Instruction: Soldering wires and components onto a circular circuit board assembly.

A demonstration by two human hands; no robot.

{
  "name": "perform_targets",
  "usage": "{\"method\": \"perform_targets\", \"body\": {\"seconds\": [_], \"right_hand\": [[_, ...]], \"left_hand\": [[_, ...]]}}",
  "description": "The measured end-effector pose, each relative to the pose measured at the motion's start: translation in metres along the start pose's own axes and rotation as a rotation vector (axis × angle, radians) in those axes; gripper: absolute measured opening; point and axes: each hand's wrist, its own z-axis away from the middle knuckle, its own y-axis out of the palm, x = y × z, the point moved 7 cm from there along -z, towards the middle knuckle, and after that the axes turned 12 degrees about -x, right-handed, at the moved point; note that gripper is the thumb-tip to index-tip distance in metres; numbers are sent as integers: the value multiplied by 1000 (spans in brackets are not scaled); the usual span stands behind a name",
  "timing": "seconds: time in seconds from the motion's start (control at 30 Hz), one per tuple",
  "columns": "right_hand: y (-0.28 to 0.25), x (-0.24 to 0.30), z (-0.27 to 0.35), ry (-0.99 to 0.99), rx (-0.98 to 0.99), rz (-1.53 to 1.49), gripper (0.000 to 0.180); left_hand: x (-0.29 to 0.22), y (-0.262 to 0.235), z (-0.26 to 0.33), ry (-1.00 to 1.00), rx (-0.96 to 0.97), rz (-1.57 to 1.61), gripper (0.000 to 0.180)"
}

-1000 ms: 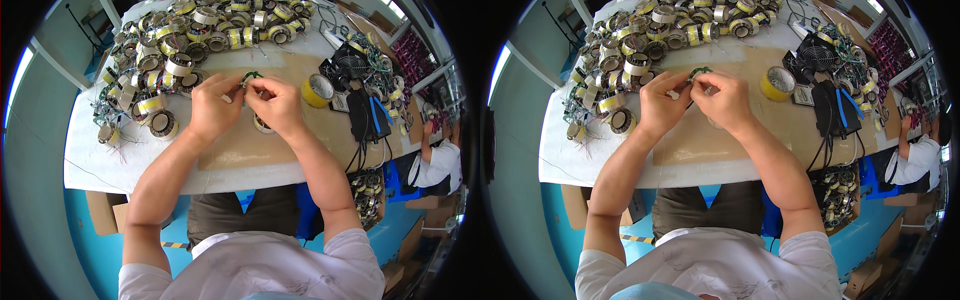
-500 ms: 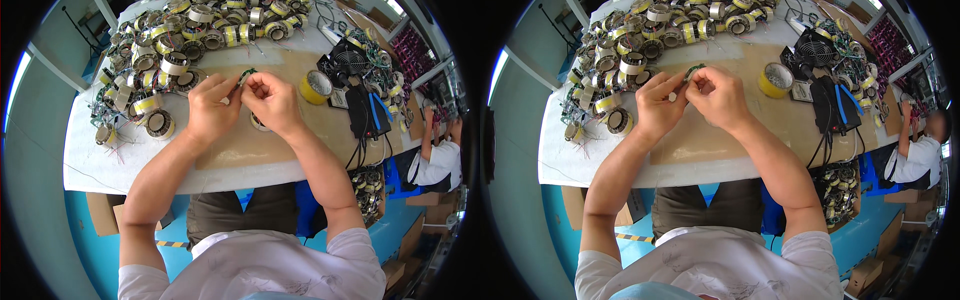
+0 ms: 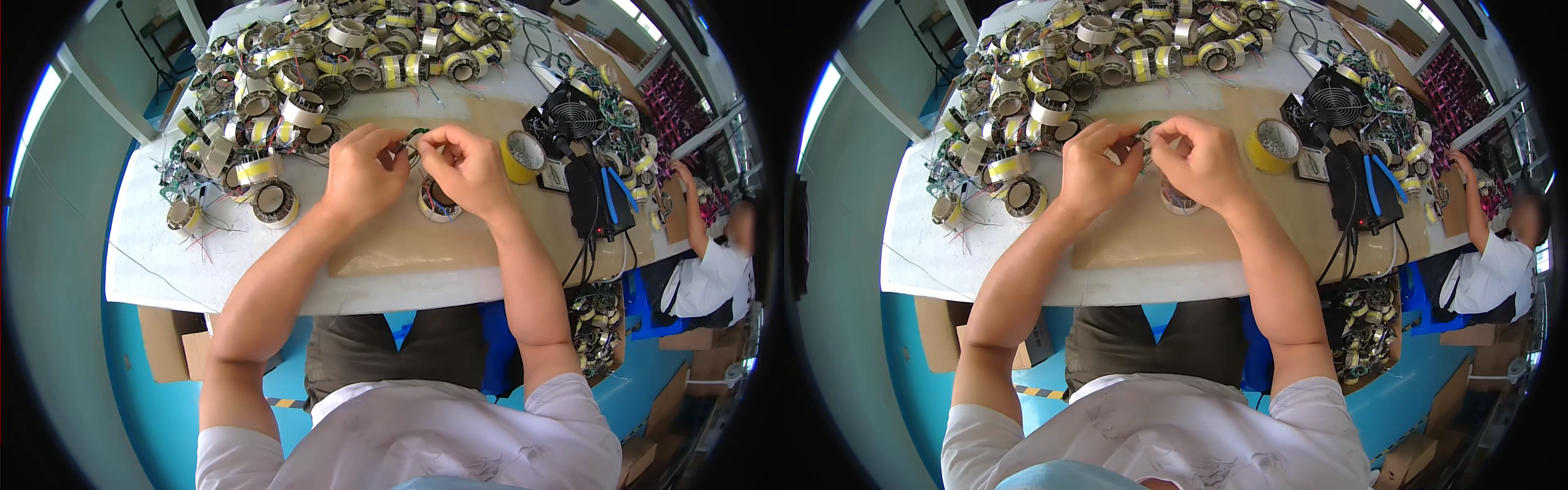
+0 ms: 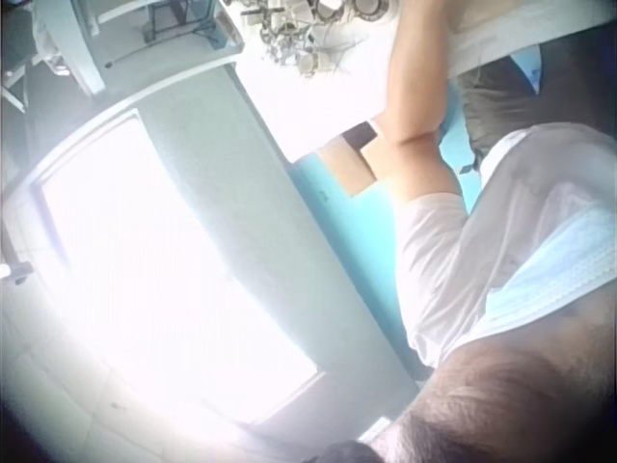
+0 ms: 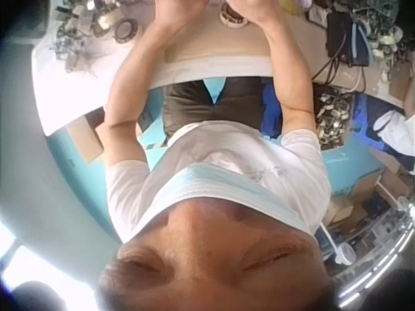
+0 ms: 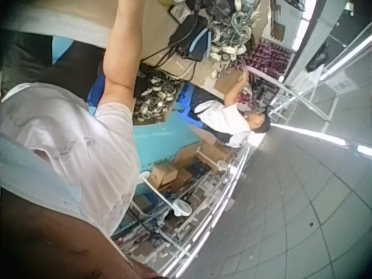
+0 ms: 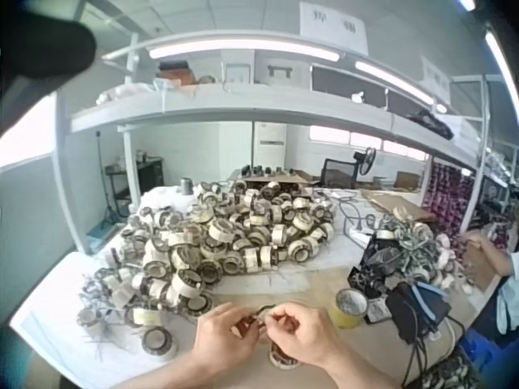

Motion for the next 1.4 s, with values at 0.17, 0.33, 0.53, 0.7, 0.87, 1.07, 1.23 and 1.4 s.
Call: {"method": "perform_targets", "body": {"seconds": [0.17, 0.33, 0.53, 0.7, 0.87, 1.07, 1.23, 1.4], "right_hand": [[-5, 45, 11, -183, 238, 404, 43], [7, 41, 25, -213, 358, 668, 33], [6, 45, 19, -355, 373, 451, 16], [9, 47, 17, -449, 308, 179, 18], [13, 39, 18, -414, 387, 141, 15], [8, 36, 15, -389, 383, 265, 16], [2, 25, 14, -178, 440, 172, 12], [4, 55, 26, -517, 334, 123, 8]], "left_hand": [[24, -3, 1, -368, 122, -23, 21], [25, 0, 2, -401, 149, 65, 30], [15, -16, 0, -173, -70, 43, 23], [-11, -24, -5, 254, -225, -78, 20], [-4, -3, 2, 277, 6, -244, 17], [14, 10, 10, 171, 189, -277, 20], [9, 11, 12, 186, 146, -301, 16], [6, 15, 13, 220, 120, -257, 14]]}}
